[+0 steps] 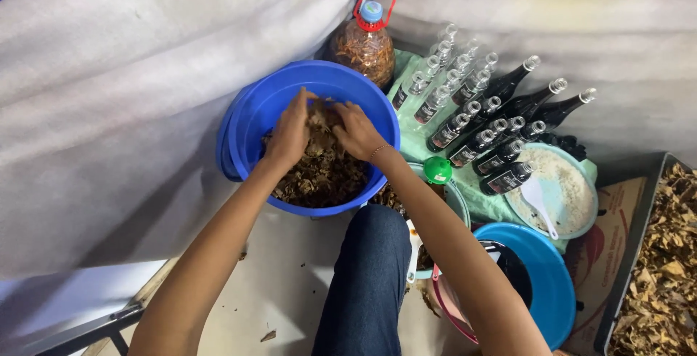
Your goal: The person is manually crushing dried leaves in a blue plastic bowl and a metal tray, likely as part of a preparation or processing task.
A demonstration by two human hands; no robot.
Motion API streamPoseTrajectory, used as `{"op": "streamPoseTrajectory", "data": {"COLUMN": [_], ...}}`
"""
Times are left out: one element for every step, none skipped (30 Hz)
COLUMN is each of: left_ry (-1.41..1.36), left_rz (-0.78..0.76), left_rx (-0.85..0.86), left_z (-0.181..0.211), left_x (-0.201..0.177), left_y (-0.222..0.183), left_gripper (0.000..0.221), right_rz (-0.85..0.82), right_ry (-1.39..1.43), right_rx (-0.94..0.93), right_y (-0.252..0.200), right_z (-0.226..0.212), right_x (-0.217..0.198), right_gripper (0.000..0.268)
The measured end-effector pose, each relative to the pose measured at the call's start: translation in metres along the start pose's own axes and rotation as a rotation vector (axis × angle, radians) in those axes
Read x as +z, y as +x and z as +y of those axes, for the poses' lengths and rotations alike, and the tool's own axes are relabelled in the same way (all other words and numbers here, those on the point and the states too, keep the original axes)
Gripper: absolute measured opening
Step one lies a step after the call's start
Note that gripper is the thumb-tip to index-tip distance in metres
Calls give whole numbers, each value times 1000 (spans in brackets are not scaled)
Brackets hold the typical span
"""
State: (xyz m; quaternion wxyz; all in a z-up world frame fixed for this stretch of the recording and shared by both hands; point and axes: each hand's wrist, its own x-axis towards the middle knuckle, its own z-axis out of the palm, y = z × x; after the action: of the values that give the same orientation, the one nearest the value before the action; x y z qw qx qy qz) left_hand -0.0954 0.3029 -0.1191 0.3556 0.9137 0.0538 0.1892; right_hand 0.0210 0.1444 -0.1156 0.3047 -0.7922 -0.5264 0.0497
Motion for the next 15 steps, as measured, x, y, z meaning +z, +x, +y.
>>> {"op": "streamPoseTrajectory", "data": {"left_ry": [-55, -110, -108, 11, 130, 130, 152, 174, 175, 124, 70, 68, -42, -153, -170], "left_rz": [34, 68, 68, 84, 97, 93, 120, 148, 147, 156, 165, 164, 224, 281, 263], "left_rx": [-38, -77, -76, -68, -59, -57, -44, -30, -25, -89, -149, -139, -210, -282, -248], "left_z": [-1, -3, -3, -3, -3, 4, 12, 20, 21, 23, 26, 18, 12, 7, 11], "left_x": [0, 1, -2, -5, -6, -9, -11, -14, -13, -13, -11, 2, 16, 31, 42], "left_y": [1, 1, 1, 1, 1, -2, -5, -7, -10, -13, -13, -13, -13, -12, -19], "left_gripper": [69, 63, 63, 62, 60, 60, 59, 58, 58, 57, 57, 57, 54, 69, 69], "right_rz": [39, 78, 79, 68, 59, 61, 40, 19, 24, 20, 20, 29, 21, 14, 48], "right_ry": [92, 184, 185, 282, 380, 381, 386, 391, 390, 414, 434, 429, 528, 626, 606], "right_rx": [-19, -38, -40, -21, 2, 4, 51, 98, 97, 128, 159, 160, 186, 212, 225], "right_y": [1, 3, 3, 3, 2, 1, 2, 2, -1, -5, -8, -11, -16, -21, -28], "right_z": [-2, -5, -14, -24, -34, -33, -32, -31, -32, -34, -33, -20, -5, 10, -15], "right_x": [0, 0, -8, -15, -22, -23, -25, -27, -27, -27, -30, -17, -6, 4, 1], "right_gripper": [42, 54, 54, 61, 70, 70, 66, 62, 62, 57, 52, 52, 47, 49, 49]}}
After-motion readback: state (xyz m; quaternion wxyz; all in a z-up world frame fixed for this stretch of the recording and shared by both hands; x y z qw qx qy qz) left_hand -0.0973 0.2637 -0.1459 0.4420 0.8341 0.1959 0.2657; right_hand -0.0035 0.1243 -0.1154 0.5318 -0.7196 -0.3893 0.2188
